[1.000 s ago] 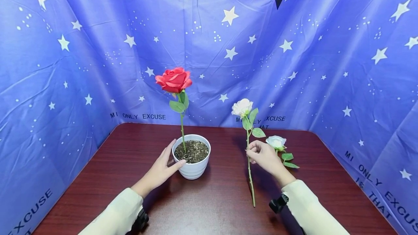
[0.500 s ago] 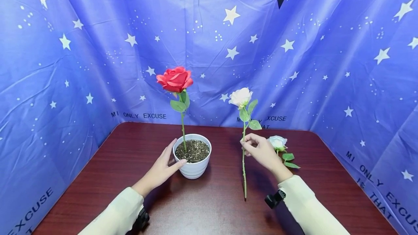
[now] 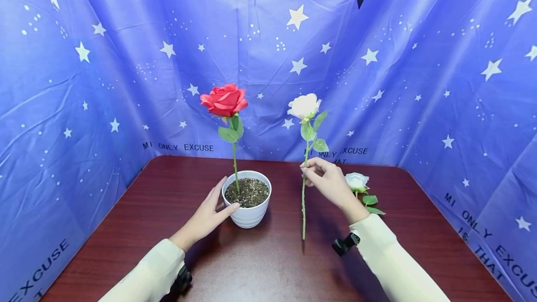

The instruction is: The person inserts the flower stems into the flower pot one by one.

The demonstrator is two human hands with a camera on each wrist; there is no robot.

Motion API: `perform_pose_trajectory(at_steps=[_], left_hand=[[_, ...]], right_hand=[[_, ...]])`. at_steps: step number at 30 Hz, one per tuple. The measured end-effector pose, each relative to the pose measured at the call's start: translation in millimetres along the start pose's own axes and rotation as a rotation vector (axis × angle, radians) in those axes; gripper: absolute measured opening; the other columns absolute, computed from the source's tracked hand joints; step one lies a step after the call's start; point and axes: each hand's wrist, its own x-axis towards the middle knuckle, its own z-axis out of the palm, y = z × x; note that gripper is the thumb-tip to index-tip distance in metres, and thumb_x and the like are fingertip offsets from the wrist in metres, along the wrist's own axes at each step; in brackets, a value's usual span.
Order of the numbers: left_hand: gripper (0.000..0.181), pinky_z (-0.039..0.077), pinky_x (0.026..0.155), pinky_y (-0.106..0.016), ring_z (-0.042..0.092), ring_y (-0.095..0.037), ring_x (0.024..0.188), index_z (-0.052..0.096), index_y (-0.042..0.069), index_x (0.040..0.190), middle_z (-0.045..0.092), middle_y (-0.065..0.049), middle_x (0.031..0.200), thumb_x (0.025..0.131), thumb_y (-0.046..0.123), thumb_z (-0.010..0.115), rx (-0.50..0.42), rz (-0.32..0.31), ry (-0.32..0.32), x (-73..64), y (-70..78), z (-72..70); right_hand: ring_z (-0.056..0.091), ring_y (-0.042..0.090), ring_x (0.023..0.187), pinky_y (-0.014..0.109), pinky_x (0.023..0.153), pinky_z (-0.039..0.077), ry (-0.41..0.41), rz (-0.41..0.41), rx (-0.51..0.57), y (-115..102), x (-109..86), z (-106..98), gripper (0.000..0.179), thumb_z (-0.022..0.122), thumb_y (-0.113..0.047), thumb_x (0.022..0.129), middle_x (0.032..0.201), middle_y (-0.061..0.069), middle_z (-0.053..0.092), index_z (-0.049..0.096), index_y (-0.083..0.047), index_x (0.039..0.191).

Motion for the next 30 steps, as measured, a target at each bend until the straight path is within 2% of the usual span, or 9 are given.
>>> perform_pose_trajectory(at_steps=[3,8,10,14,16,20,23,27,30], left_hand=[[0.087,0.044,0.106,-0.051,0.047,-0.043,0.131,0.017,0.011,0.161,0.025,-0.026,0.157,0.096,0.027,0.071,-0.002,0.001,0.004,-0.3,3.1,0.6],[0.085,0.042,0.106,-0.057,0.044,-0.048,0.132,0.016,0.003,0.159,0.025,-0.032,0.155,0.096,0.020,0.070,-0.028,0.007,0.000,-3.4,19.3,-0.1],[0.085,0.041,0.106,-0.058,0.043,-0.048,0.132,0.017,0.002,0.159,0.025,-0.032,0.154,0.096,0.019,0.070,-0.034,0.006,0.001,-3.8,21.3,-0.1],[0.085,0.043,0.107,-0.054,0.043,-0.044,0.134,0.017,0.007,0.160,0.024,-0.028,0.156,0.096,0.022,0.071,-0.025,0.008,0.001,-1.7,11.0,1.0],[0.086,0.044,0.107,-0.051,0.043,-0.041,0.135,0.018,0.010,0.160,0.024,-0.025,0.157,0.095,0.025,0.072,-0.027,0.011,-0.001,-0.6,5.4,1.3],[0.087,0.044,0.106,-0.051,0.046,-0.042,0.133,0.018,0.010,0.161,0.025,-0.026,0.157,0.094,0.025,0.073,-0.053,0.021,-0.002,0.0,0.2,1.9],[0.088,0.045,0.106,-0.052,0.048,-0.043,0.130,0.018,0.011,0.161,0.026,-0.026,0.157,0.094,0.026,0.073,-0.053,0.020,-0.001,-0.3,0.3,1.6],[0.087,0.045,0.106,-0.050,0.047,-0.041,0.131,0.018,0.013,0.161,0.025,-0.024,0.158,0.095,0.029,0.073,-0.032,0.010,-0.001,-0.5,0.5,0.2],[0.087,0.045,0.106,-0.049,0.048,-0.041,0.131,0.018,0.014,0.161,0.024,-0.023,0.158,0.095,0.030,0.072,-0.022,0.009,0.001,-0.2,-0.8,-0.1]], right_hand=[[0.067,0.021,0.067,0.025,0.061,0.054,-0.002,-0.025,0.008,-5.5,4.1,1.2,0.007,0.068,-0.014,0.096,0.074,0.000,0.069,0.071,-0.012,0.102],[0.066,0.023,0.066,0.024,0.060,0.054,0.024,-0.070,0.036,-15.4,10.7,2.8,0.009,0.068,-0.013,0.096,0.075,0.005,0.069,0.071,-0.007,0.103],[0.066,0.021,0.066,0.025,0.061,0.055,0.039,-0.081,0.049,-19.2,13.2,3.4,0.010,0.068,-0.013,0.097,0.076,0.006,0.069,0.071,-0.006,0.103],[0.066,0.016,0.066,0.033,0.063,0.058,0.060,-0.088,0.074,-27.7,17.4,5.8,0.011,0.066,-0.009,0.097,0.080,0.011,0.070,0.071,-0.004,0.105],[0.066,0.022,0.066,0.033,0.063,0.059,0.064,-0.093,0.086,-35.8,19.2,7.5,0.011,0.065,-0.006,0.097,0.080,0.014,0.069,0.071,-0.001,0.105],[0.066,0.038,0.068,0.025,0.060,0.057,0.074,-0.122,0.098,-65.7,20.0,9.0,0.012,0.063,-0.002,0.097,0.080,0.021,0.068,0.070,0.004,0.105],[0.066,0.031,0.067,0.022,0.060,0.056,0.088,-0.162,0.107,-86.3,21.1,9.7,0.011,0.063,0.001,0.096,0.081,0.020,0.068,0.069,0.006,0.103],[0.065,0.018,0.066,0.026,0.062,0.058,0.106,-0.213,0.144,-98.1,27.7,12.8,0.010,0.062,0.003,0.095,0.080,0.016,0.069,0.068,0.008,0.103],[0.066,0.027,0.068,0.033,0.065,0.060,0.109,-0.236,0.195,-102.5,33.4,16.5,0.011,0.062,0.004,0.096,0.080,0.014,0.068,0.067,0.009,0.103]])
